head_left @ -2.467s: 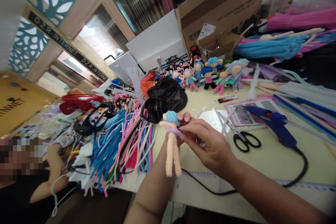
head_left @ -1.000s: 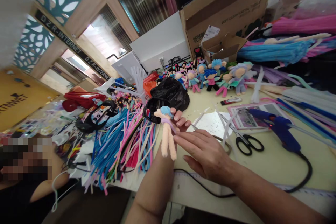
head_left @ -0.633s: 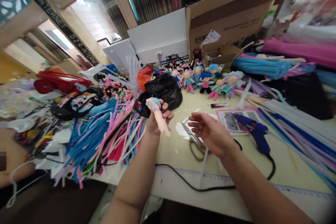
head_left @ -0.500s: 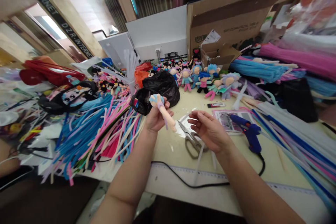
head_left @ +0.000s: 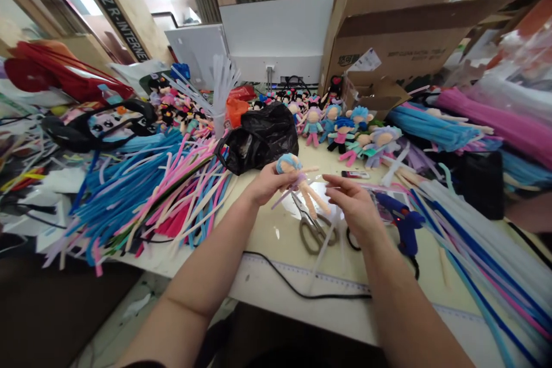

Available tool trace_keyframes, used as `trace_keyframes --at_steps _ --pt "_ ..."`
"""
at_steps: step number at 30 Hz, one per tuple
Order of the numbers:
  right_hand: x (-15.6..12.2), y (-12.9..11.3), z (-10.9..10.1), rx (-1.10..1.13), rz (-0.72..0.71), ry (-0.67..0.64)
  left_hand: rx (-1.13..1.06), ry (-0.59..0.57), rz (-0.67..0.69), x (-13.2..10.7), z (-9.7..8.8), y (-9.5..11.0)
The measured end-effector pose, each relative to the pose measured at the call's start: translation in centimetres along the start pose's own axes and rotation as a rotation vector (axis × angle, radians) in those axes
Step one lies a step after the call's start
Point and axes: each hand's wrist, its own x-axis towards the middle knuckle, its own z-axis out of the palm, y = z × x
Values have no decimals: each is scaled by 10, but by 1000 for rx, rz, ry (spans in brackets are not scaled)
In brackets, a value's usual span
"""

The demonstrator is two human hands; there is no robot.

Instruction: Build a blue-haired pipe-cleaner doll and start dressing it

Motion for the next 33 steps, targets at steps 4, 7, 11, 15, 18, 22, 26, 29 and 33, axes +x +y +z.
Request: trace_keyframes --at_steps 4,7,11,15,18,22,26,29,33 --pt "-5 -6 3 -66 50 -62 121 -2 23 0 1 -2" --pt "-9 -9 11 -92 68 -72 190 -37 10 -2 3 -3" --pt "-10 -9 16 -120 70 -122 255 -61 -24 -3 9 -4" --pt "-9 -7 14 -156 51 -78 293 -74 -33 -4 12 -5" --pt "-8 -6 15 -141 64 -82 339 -73 -35 -4 13 -4" --pt "-9 -6 17 -70 94 -41 356 -72 -28 -3 13 -6" --pt "-9 -4 21 -22 98 -14 320 -78 -25 -2 12 -9" --pt "-9 -4 22 -39 102 -12 308 -88 -28 -1 13 -11" --pt "-9 -3 23 -96 103 5 324 -84 -20 0 13 -11"
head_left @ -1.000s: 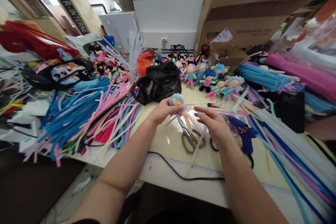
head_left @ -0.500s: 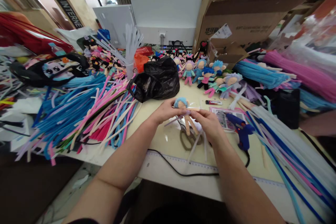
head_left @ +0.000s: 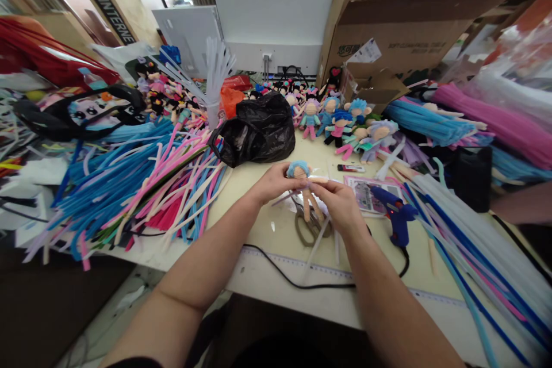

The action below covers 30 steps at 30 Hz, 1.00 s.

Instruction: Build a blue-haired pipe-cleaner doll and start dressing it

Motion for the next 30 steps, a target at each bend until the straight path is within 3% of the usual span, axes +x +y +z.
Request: trace_keyframes --at_steps 9,16,22,30 --pt "2 10 0 -140 -79 13 14 56 26 2 1 -6" --pt "1 14 2 -377 -360 62 -43 43 9 2 4 -4" --pt "3 16 -1 -360 -312 79 -75 74 36 3 1 -8" --pt "-1 11 3 -335 -351 137 -68 39 7 2 4 -4"
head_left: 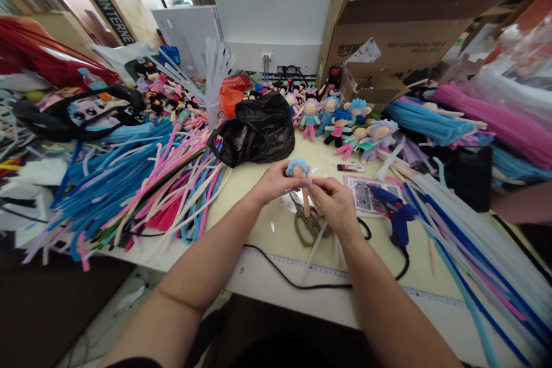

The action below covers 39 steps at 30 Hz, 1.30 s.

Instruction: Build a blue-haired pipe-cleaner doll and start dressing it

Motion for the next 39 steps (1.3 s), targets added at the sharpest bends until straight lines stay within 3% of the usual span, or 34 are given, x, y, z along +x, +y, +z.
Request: trace_keyframes --at_steps 3,8,11,22,28,35,39 --pt "1 -2 0 87 77 -24 43 8 -4 -1 0 2" --pt "5 -6 -3 303 330 -114 87 24 16 -2 -3 3" --pt "5 -9 -3 397 390 -149 78 13 3 -1 -3 2" --pt "2 -10 1 439 413 -236 61 -54 21 2 -4 -8" --pt "1 -9 4 378 388 -203 37 -86 -3 2 -4 -9" --pt "3 -6 -4 493 375 -299 25 -7 18 3 -9 -6" --pt "3 -10 -1 464 356 -349 14 -21 14 3 -8 -5"
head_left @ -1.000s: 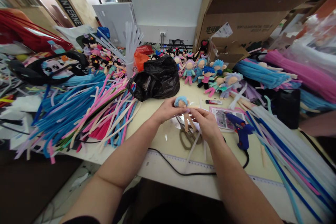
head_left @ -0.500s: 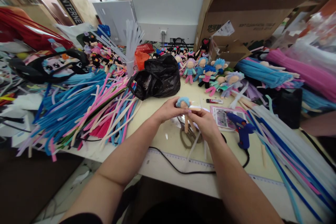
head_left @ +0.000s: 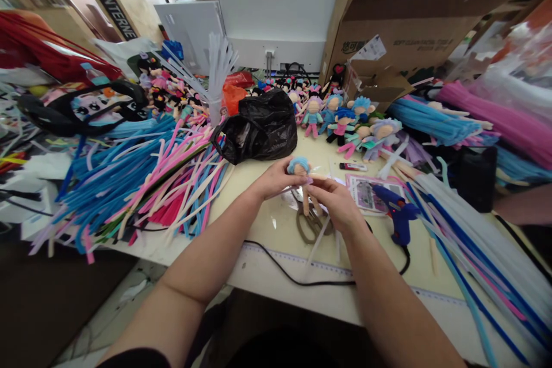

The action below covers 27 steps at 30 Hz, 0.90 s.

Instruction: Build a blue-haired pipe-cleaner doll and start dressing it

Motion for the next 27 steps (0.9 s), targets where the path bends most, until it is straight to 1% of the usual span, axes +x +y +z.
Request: trace_keyframes --at_steps 4,8,14,16,19,21,23,27 --pt "0 0 6 -26 -11 -7 1 -41 8 0 1 -1" --pt "-1 0 8 -38 -13 5 6 -75 6 -1 1 0" --pt "-1 0 6 -39 -17 -9 -67 -215 -38 -4 -3 7" --pt "0 1 3 -28 -6 -28 -99 -211 -50 -4 -4 6" --pt "1 4 -3 28 14 -48 -110 -150 -47 -3 -4 4" --pt "2 6 -8 68 18 -11 -119 -131 -40 -2 -3 3" --pt "3 7 -11 96 13 46 -135 -144 -33 -2 -3 3" --pt "6 9 -12 109 -6 89 -148 -166 -21 -1 -1 0"
